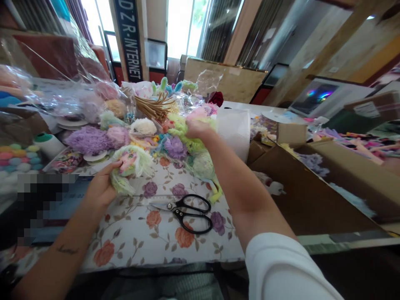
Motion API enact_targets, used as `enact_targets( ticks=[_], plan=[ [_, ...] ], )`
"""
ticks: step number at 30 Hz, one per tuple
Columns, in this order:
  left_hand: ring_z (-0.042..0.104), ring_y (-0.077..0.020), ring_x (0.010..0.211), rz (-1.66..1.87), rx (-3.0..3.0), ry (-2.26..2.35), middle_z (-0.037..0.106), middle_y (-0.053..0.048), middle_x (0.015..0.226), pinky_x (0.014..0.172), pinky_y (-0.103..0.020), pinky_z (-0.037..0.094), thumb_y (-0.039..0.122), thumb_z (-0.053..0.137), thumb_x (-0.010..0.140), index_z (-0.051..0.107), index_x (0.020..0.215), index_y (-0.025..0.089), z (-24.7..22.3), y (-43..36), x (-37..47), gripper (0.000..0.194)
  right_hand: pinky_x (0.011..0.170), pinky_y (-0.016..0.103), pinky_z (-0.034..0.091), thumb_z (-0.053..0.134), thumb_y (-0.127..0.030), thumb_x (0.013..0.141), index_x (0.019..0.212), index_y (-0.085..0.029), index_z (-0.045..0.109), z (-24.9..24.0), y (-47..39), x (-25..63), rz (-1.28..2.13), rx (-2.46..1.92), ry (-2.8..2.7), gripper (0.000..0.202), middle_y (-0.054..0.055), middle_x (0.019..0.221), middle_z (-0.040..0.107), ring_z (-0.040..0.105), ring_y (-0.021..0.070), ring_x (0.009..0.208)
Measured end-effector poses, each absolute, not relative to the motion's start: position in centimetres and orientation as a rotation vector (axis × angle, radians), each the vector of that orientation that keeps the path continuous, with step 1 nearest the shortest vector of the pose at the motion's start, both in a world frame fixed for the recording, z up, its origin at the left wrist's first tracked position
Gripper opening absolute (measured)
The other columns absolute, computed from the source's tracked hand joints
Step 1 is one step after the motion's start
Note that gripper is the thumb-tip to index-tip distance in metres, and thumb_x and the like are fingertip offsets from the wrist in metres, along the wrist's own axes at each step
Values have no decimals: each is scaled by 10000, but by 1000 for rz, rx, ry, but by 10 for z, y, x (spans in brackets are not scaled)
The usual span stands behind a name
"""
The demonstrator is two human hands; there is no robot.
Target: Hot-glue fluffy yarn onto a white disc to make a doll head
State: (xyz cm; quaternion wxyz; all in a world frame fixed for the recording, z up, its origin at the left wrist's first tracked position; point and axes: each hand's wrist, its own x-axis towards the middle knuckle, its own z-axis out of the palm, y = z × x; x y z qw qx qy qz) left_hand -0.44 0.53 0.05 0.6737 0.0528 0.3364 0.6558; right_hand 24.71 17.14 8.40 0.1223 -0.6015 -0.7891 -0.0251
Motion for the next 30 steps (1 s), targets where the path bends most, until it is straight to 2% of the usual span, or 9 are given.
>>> enact_targets(
  ticks=[2,4,9,12,14,17,21,27,30],
  plan=[
    [687,-151,554,1475,113,766,739,-51,718,582,-243,605,5,515,799,677,992,121,2,5,-5,277,836,312,472,732,-176,737,1218,-85,638,101,163,245,-72,-1810,-2384,497,151,1129,693,640,240,984],
    [686,-155,547,1473,112,774,738,-52,708,558,-239,596,8,503,808,673,996,117,5,4,-5,276,866,335,460,687,-257,796,1320,-108,567,115,145,242,-170,-1907,-2453,557,161,1233,650,611,269,1067],
    [703,-163,591,1489,160,707,753,-56,762,539,-218,581,6,489,805,666,1074,134,6,4,-8,346,763,355,464,523,-342,925,1281,-133,590,112,69,242,-443,-1841,-2410,418,153,1046,706,649,286,924],
    [712,-164,622,1500,176,709,759,-58,807,582,-235,599,6,493,808,668,1055,148,4,5,-9,335,703,293,452,525,-337,938,1006,-172,699,87,13,253,-120,-1699,-2579,249,91,915,714,649,218,805],
    [705,-163,602,1498,170,724,754,-52,787,596,-251,607,4,500,803,674,998,149,3,5,-10,298,705,289,455,595,-323,904,947,-196,703,65,-20,262,151,-1616,-2715,172,61,865,711,654,216,804],
    [682,-149,553,1499,171,758,729,-35,711,574,-230,596,-6,497,796,672,913,145,3,5,-8,259,763,305,471,654,-298,867,1047,-217,693,33,-53,273,400,-1618,-2672,201,64,965,711,658,236,902],
    [661,-133,527,1463,213,792,703,-28,660,588,-227,597,-3,473,820,678,942,127,4,3,-5,272,867,308,460,692,-236,831,1102,-197,666,5,-63,277,513,-1643,-2488,275,74,1064,685,623,231,1007],
    [670,-133,556,1453,215,852,744,-11,754,559,-216,594,-1,489,834,674,948,148,6,0,-5,263,827,332,464,637,-267,882,1063,-138,633,8,-63,270,490,-1629,-2622,223,120,1037,670,620,248,960],
    [644,-122,521,1422,244,801,723,0,706,549,-208,589,-3,489,829,662,902,147,6,0,-7,241,869,341,470,604,-202,884,1120,-130,605,11,-71,267,529,-1662,-2567,247,134,1085,675,633,246,1001]
  ],
)
